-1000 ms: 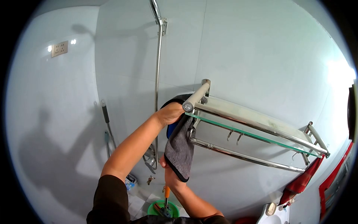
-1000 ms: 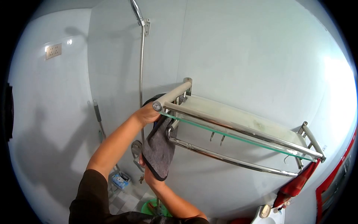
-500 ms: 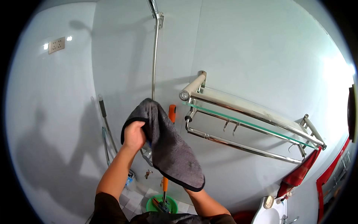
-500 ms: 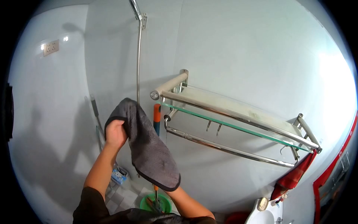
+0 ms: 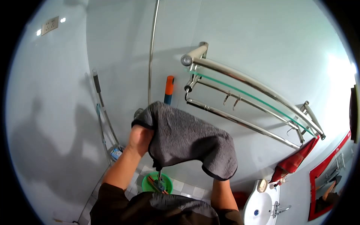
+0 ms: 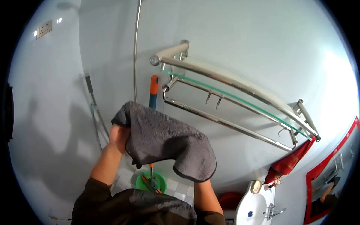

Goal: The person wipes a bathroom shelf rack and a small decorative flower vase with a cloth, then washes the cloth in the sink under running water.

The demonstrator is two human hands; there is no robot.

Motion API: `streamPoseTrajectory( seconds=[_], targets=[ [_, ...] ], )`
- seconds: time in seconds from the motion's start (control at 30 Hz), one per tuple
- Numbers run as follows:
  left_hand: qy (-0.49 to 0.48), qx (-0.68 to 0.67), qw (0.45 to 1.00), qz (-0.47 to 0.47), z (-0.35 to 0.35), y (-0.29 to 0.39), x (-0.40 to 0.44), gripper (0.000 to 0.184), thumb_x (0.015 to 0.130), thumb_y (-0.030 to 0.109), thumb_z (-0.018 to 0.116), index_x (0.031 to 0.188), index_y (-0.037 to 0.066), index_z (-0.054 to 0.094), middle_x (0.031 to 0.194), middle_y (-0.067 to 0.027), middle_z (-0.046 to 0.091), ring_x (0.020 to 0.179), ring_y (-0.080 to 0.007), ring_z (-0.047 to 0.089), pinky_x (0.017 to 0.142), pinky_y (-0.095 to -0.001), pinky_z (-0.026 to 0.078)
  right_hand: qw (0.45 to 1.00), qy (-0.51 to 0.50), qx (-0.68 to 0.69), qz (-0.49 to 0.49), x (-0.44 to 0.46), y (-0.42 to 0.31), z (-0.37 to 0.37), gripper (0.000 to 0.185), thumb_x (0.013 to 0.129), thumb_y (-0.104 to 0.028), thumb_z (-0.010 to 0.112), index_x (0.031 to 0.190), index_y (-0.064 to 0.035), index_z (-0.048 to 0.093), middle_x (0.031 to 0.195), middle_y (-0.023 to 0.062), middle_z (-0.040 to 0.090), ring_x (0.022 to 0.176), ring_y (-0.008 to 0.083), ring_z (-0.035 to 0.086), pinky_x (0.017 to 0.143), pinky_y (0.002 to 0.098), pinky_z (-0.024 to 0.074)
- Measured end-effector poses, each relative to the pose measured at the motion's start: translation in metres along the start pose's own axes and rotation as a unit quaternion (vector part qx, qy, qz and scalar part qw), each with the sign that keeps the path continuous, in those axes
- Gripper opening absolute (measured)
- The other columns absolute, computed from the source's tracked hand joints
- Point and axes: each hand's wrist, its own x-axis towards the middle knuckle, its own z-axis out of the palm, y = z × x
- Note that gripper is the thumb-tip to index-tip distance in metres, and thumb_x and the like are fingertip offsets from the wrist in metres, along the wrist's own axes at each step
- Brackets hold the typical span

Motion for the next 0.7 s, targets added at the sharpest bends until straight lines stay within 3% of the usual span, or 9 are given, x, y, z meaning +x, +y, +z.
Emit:
streamPoseTrajectory(
  seconds=[0.07, 0.13, 0.2, 0.27, 0.3, 0.33, 0.43, 0.53, 0.7],
  targets=[
    [-0.129, -0.051, 0.990, 0.013, -0.003, -0.009, 0.001, 0.033, 0.088, 0.011, 0.044, 0.117, -0.002, 0.053, 0.117, -0.0128, 0.057, 0.110, -0.0249, 0.053, 0.099, -0.0377, 0.038, 1.000, 0.013, -0.010, -0.020, -0.006, -0.011, -0.002, 0.030, 0.088, -0.015, 0.055, 0.112, -0.0015, 0.045, 0.108, 0.0101, 0.047, 0.096, 0.0184, 0.044, 0.083, 0.0294, 0.0322],
    [-0.114, 0.044, 0.992, 0.038, 0.005, -0.016, 0.002, 0.032, 0.090, 0.013, 0.047, 0.117, -0.001, 0.052, 0.117, -0.0125, 0.057, 0.108, -0.0239, 0.054, 0.096, -0.0365, 0.041, 0.998, 0.031, -0.021, -0.044, -0.011, -0.024, -0.005, 0.031, 0.088, -0.014, 0.055, 0.114, -0.0013, 0.044, 0.111, 0.0104, 0.047, 0.099, 0.0187, 0.043, 0.085, 0.0295, 0.0316],
    [-0.165, -0.045, 0.983, -0.066, 0.003, -0.015, 0.003, 0.031, 0.089, 0.009, 0.048, 0.118, -0.001, 0.051, 0.115, -0.0113, 0.058, 0.107, -0.0231, 0.054, 0.093, -0.0354, 0.044, 0.996, 0.047, -0.034, -0.071, -0.014, -0.041, -0.007, 0.032, 0.088, -0.014, 0.055, 0.116, -0.0011, 0.044, 0.113, 0.0108, 0.046, 0.101, 0.0190, 0.043, 0.087, 0.0296, 0.0309],
    [-0.248, -0.003, 0.965, -0.084, 0.003, -0.014, 0.007, 0.031, 0.087, 0.005, 0.050, 0.118, -0.002, 0.051, 0.113, -0.0093, 0.059, 0.104, -0.0229, 0.056, 0.090, -0.0349, 0.045, 0.992, 0.059, -0.049, -0.099, -0.017, -0.062, -0.011, 0.034, 0.088, -0.013, 0.054, 0.117, -0.0009, 0.043, 0.115, 0.0111, 0.046, 0.104, 0.0192, 0.042, 0.089, 0.0298, 0.0302],
    [-0.290, 0.297, 0.909, 0.038, -0.002, -0.008, 0.009, 0.031, 0.087, 0.005, 0.053, 0.118, 0.000, 0.051, 0.113, -0.0095, 0.058, 0.103, -0.0220, 0.056, 0.090, -0.0340, 0.045, 0.990, 0.064, -0.059, -0.113, -0.018, -0.073, -0.013, 0.035, 0.088, -0.013, 0.054, 0.118, -0.0008, 0.043, 0.116, 0.0113, 0.045, 0.105, 0.0194, 0.042, 0.090, 0.0298, 0.0299],
    [-0.277, 0.559, 0.763, 0.173, -0.007, -0.002, 0.010, 0.032, 0.086, 0.005, 0.055, 0.118, 0.001, 0.052, 0.113, -0.0098, 0.058, 0.103, -0.0212, 0.056, 0.089, -0.0330, 0.045, 0.988, 0.060, -0.071, -0.122, -0.018, -0.085, -0.014, 0.035, 0.088, -0.013, 0.054, 0.119, -0.0007, 0.042, 0.117, 0.0114, 0.045, 0.106, 0.0195, 0.041, 0.091, 0.0299, 0.0296],
    [-0.265, 0.455, 0.845, 0.086, -0.040, -0.005, 0.027, 0.035, 0.086, 0.006, 0.056, 0.121, 0.003, 0.050, 0.118, -0.0109, 0.055, 0.108, -0.0200, 0.053, 0.093, -0.0320, 0.042, 0.984, 0.023, -0.117, -0.130, -0.018, -0.115, -0.008, 0.037, 0.089, -0.013, 0.054, 0.122, -0.0003, 0.041, 0.120, 0.0119, 0.044, 0.110, 0.0200, 0.040, 0.094, 0.0301, 0.0286],
    [-0.214, 0.321, 0.913, 0.137, -0.002, 0.018, 0.019, 0.035, 0.088, 0.009, 0.054, 0.122, 0.003, 0.047, 0.120, -0.0112, 0.053, 0.111, -0.0202, 0.050, 0.097, -0.0322, 0.039, 0.978, -0.065, -0.175, -0.093, -0.019, -0.133, 0.011, 0.040, 0.089, -0.012, 0.054, 0.124, 0.0000, 0.041, 0.124, 0.0124, 0.043, 0.113, 0.0204, 0.040, 0.097, 0.0303, 0.0276],
    [-0.184, 0.337, 0.883, 0.270, 0.033, 0.052, 0.044, 0.036, 0.088, 0.012, 0.054, 0.122, 0.003, 0.048, 0.119, -0.0114, 0.053, 0.111, -0.0206, 0.050, 0.097, -0.0319, 0.039, 0.892, -0.320, -0.317, 0.029, -0.026, -0.123, 0.067, 0.043, 0.089, -0.011, 0.053, 0.129, 0.0005, 0.039, 0.129, 0.0132, 0.042, 0.119, 0.0211, 0.038, 0.102, 0.0306, 0.0260]
  ],
)
